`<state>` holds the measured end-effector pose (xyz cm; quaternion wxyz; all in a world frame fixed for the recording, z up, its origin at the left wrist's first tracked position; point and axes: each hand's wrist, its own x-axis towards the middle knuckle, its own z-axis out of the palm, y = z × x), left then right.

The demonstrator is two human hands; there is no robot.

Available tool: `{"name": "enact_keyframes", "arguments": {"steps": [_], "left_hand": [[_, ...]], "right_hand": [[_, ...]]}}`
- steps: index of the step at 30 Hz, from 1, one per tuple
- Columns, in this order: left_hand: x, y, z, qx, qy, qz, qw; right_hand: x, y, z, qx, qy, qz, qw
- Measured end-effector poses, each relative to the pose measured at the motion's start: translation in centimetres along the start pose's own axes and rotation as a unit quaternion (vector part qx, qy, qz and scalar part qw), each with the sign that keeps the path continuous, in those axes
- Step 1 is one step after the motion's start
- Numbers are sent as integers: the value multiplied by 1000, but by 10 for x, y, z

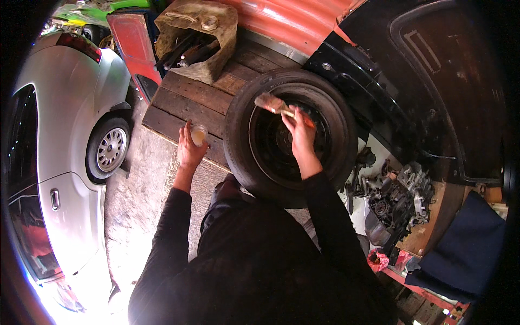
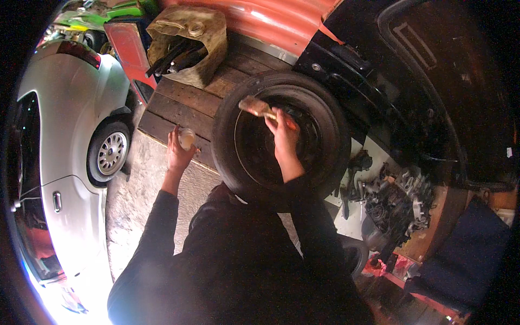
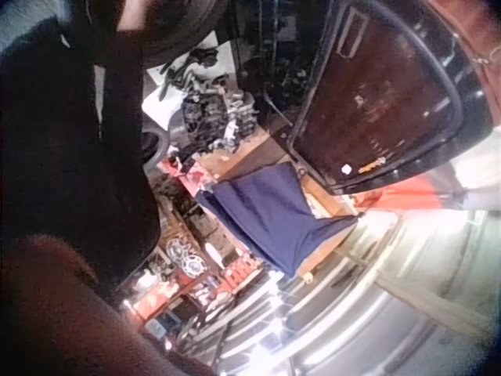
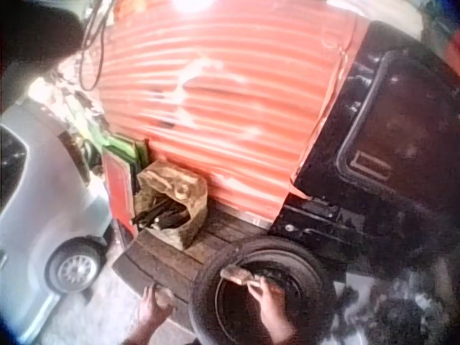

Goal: The person paints the inner surface of a car tire with a brush, repeatedly dipping the brush into a small container of paint and applying it to the rim and sidewall. The tire remains on a wooden pallet throughout the process.

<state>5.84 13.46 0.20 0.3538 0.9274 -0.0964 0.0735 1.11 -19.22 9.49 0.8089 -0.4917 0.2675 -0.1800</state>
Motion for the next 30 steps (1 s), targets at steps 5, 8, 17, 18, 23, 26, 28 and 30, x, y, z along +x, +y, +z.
{"name": "enact_keyframes", "arguments": {"steps": [5, 8, 17, 18, 23, 26, 28, 30], "left_hand": [[17, -34, 26, 19, 17, 55, 998], [19, -48, 33, 21, -2, 28, 999], [15, -63, 50, 12, -38, 4, 999], [15, -67, 51, 15, -40, 5, 999], [11, -73, 51, 15, -21, 10, 1000], [10, -70, 50, 18, -7, 20, 1000], [8, -72, 49, 17, -2, 21, 1000], [8, -73, 49, 12, -6, 14, 1000]], "right_hand": [[33, 35, 26, -141, -22, -121, 982], [10, 46, 28, -295, -81, -119, 944], [22, 30, 32, -258, -22, -151, 954], [23, 34, 37, -302, -20, -149, 941], [-5, 22, 33, -302, -146, -42, 941], [0, 19, 36, -294, -123, -126, 939], [7, 26, 41, -308, -91, -205, 925], [7, 28, 38, -330, -112, -171, 921]]}}
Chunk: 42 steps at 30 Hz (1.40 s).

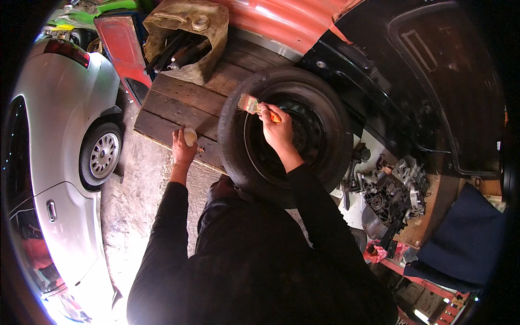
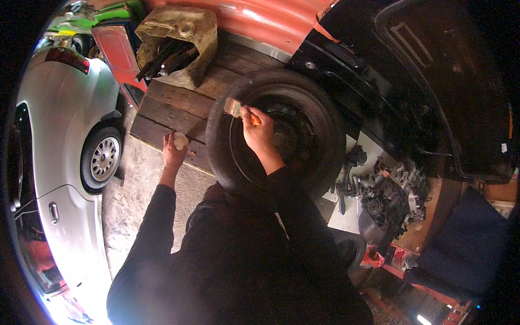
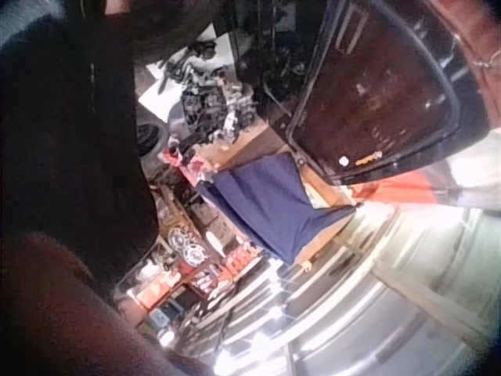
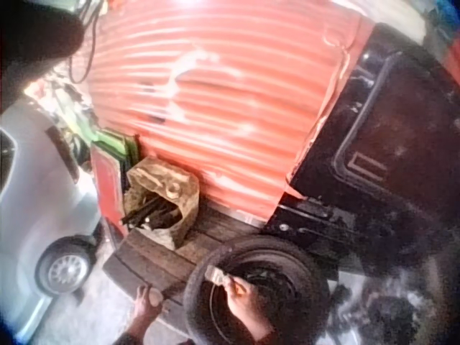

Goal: The person paints the inner surface of a car tire with a brush, repeatedly dipping the brush into a small container of paint and applying it to the rim and sidewall. The tire remains on a wooden pallet throughout the process.

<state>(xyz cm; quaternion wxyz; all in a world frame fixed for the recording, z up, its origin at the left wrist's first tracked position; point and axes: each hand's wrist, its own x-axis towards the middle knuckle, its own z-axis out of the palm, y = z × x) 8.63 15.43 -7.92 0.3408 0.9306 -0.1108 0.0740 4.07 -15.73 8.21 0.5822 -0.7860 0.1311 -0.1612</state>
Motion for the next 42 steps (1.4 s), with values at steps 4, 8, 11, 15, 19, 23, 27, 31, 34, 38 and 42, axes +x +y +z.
{"name": "enact_keyframes", "arguments": {"steps": [4, 8, 11, 15, 19, 23, 27, 31, 34, 38, 42], "left_hand": [[3, -6, -1, 8, 13, -6, 1000], [11, -5, 3, 18, 28, 8, 999], [12, -2, 1, 20, 12, -6, 1000], [9, -9, -1, 26, 1, -25, 999], [4, 4, -10, 44, 13, -15, 999], [-16, 46, -26, 15, 65, 18, 998], [-69, 86, 7, -243, 47, -68, 966], [-109, 106, 95, -380, 31, -196, 903], [-106, 128, 89, -340, 23, -230, 912], [-105, 132, 84, -333, 44, -219, 916], [-104, 136, 78, -320, 50, -213, 922]], "right_hand": [[-6, -3, -5, 63, -73, 67, 993], [-2, -1, -4, 15, 5, -3, 1000], [-9, -5, -9, -91, -100, 30, 990], [-10, -22, -18, 41, -154, 97, 982], [-9, -22, -5, -33, -56, -2, 998], [-22, -9, -16, -77, -171, 28, 982], [-25, -18, -18, 26, -143, 90, 985], [-11, -24, -2, -62, -2, -38, 997], [-18, -31, 2, -174, -57, -114, 976], [-26, -31, -17, -57, -246, 30, 967], [-7, -31, -16, -65, -314, -107, 941]]}}
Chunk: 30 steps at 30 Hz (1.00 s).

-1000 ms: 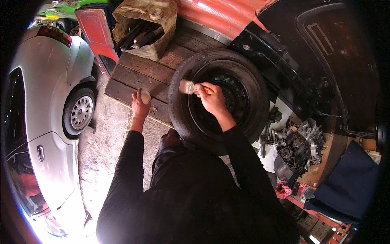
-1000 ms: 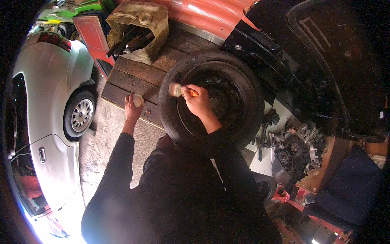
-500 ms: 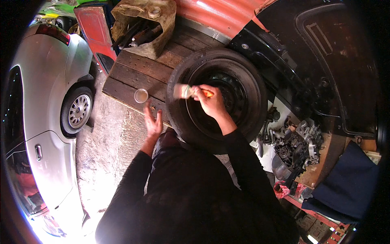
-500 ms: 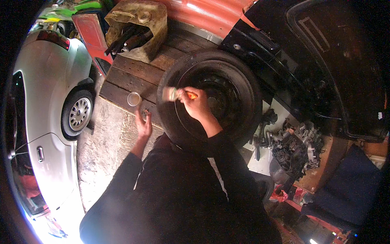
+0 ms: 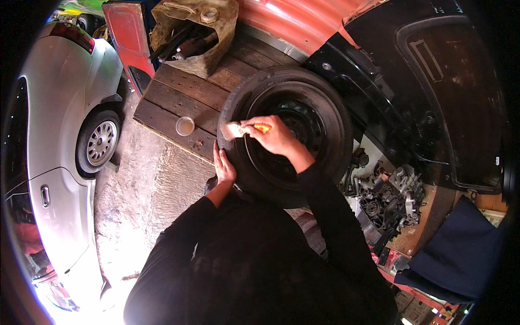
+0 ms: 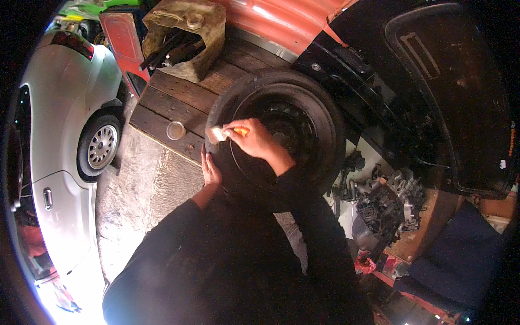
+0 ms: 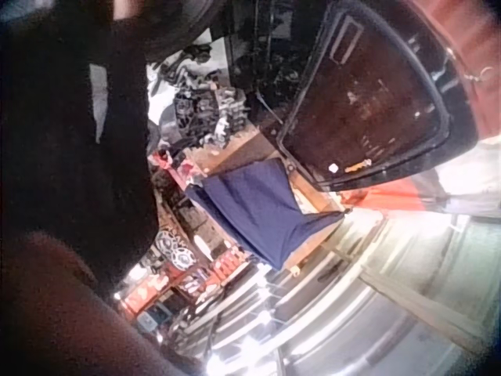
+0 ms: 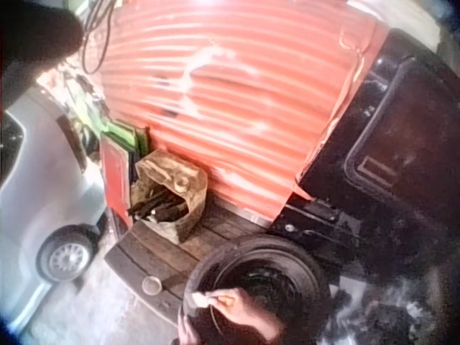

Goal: The person paints the inner surface of a car tire with a brush, repeatedly dipping the brush into a small container of paint and applying it to the rim and sidewall. The tire remains on a wooden pallet throughout the process.

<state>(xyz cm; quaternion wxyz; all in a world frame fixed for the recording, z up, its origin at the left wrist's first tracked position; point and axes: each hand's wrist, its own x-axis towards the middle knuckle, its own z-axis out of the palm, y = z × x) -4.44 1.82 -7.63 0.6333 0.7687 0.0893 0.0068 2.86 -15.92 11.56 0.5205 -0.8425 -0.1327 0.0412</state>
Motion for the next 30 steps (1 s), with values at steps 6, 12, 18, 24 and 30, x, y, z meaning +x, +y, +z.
{"name": "enact_keyframes", "arguments": {"steps": [6, 12, 18, 24, 30], "left_hand": [[-1, 22, -4, -6, -3, -13, 1000], [-1, 16, -3, -8, 12, 0, 1000], [-1, 14, -4, -2, 18, -7, 1000], [-2, 25, -5, -5, 8, -15, 1000], [-2, 23, -4, 1, 14, -7, 1000]], "right_hand": [[45, 28, -58, -154, 154, 39, 975], [38, 12, -24, -250, 147, -5, 957], [36, -18, -14, 26, 54, 59, 996], [48, 38, -28, 22, 276, 149, 949], [39, 28, -9, -67, 314, 28, 946]]}}
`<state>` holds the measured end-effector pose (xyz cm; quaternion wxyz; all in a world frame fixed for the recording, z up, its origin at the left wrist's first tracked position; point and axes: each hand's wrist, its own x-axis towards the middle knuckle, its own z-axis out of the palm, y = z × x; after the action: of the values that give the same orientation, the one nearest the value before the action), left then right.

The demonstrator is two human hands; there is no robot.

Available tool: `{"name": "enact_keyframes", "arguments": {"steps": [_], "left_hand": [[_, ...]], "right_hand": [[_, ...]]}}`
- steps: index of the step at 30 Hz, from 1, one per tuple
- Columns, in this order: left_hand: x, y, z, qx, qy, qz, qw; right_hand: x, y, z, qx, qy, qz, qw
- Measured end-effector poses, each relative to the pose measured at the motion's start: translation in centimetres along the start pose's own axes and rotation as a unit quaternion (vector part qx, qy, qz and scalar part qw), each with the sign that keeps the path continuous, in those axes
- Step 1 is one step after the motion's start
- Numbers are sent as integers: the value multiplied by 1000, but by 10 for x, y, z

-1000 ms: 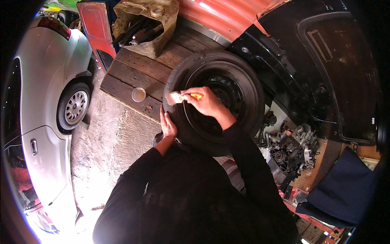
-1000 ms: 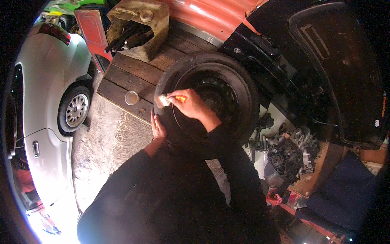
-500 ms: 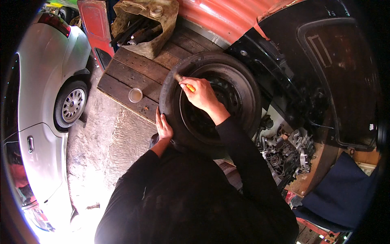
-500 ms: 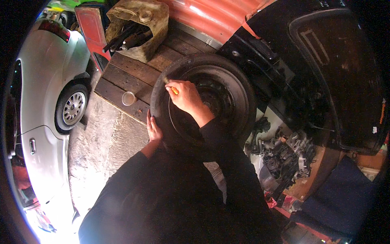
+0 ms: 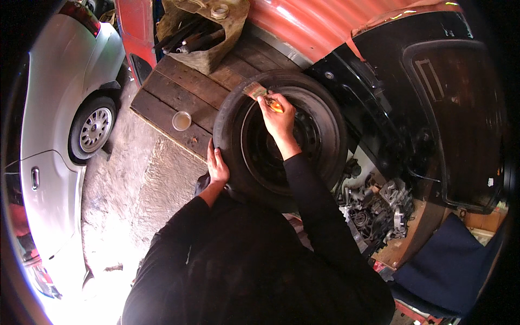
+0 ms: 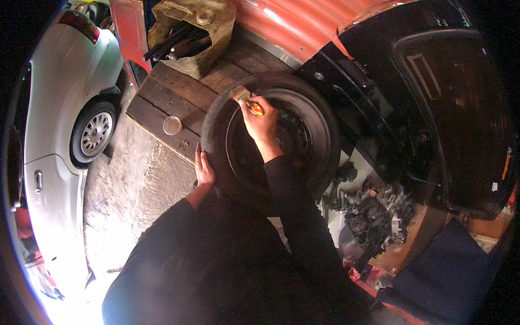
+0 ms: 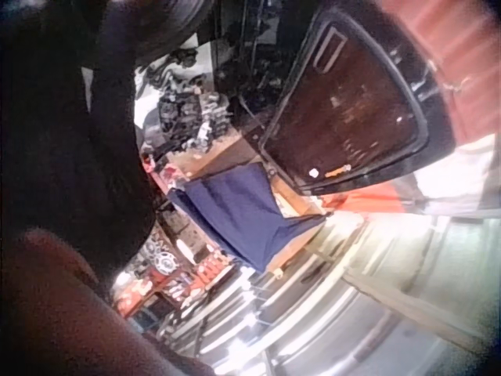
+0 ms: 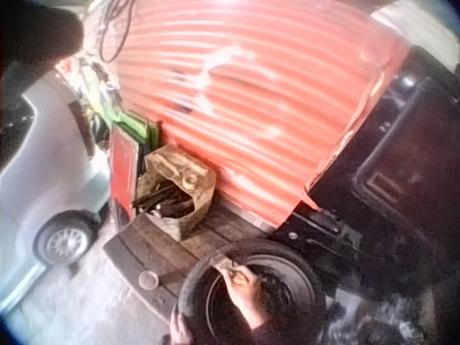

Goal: The person paints the inner surface of a car tire with a brush, repeatedly dipping the brush into a small container of paint and applying it to the rim and sidewall. The tire remains on a wooden pallet throughout the process.

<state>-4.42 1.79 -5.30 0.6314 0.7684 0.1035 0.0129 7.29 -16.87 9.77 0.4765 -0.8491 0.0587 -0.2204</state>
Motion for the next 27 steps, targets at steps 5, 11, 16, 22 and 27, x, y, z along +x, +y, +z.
{"name": "enact_keyframes", "arguments": {"steps": [5, 11, 16, 22, 27], "left_hand": [[0, -14, 4, -5, 16, 21, 1000], [0, -1, -1, -1, 9, 7, 1000], [0, -5, 3, -2, 2, 9, 1000], [0, -1, 1, -7, 2, -2, 1000], [0, -9, 3, 3, 6, 4, 1000]], "right_hand": [[-18, -23, -7, -48, -174, -18, 983], [15, -38, -16, -42, -117, -26, 992], [-7, -30, -2, -92, -181, -104, 974], [9, -46, -5, -29, -159, -28, 986], [4, -24, 1, -83, -139, -35, 986]]}}
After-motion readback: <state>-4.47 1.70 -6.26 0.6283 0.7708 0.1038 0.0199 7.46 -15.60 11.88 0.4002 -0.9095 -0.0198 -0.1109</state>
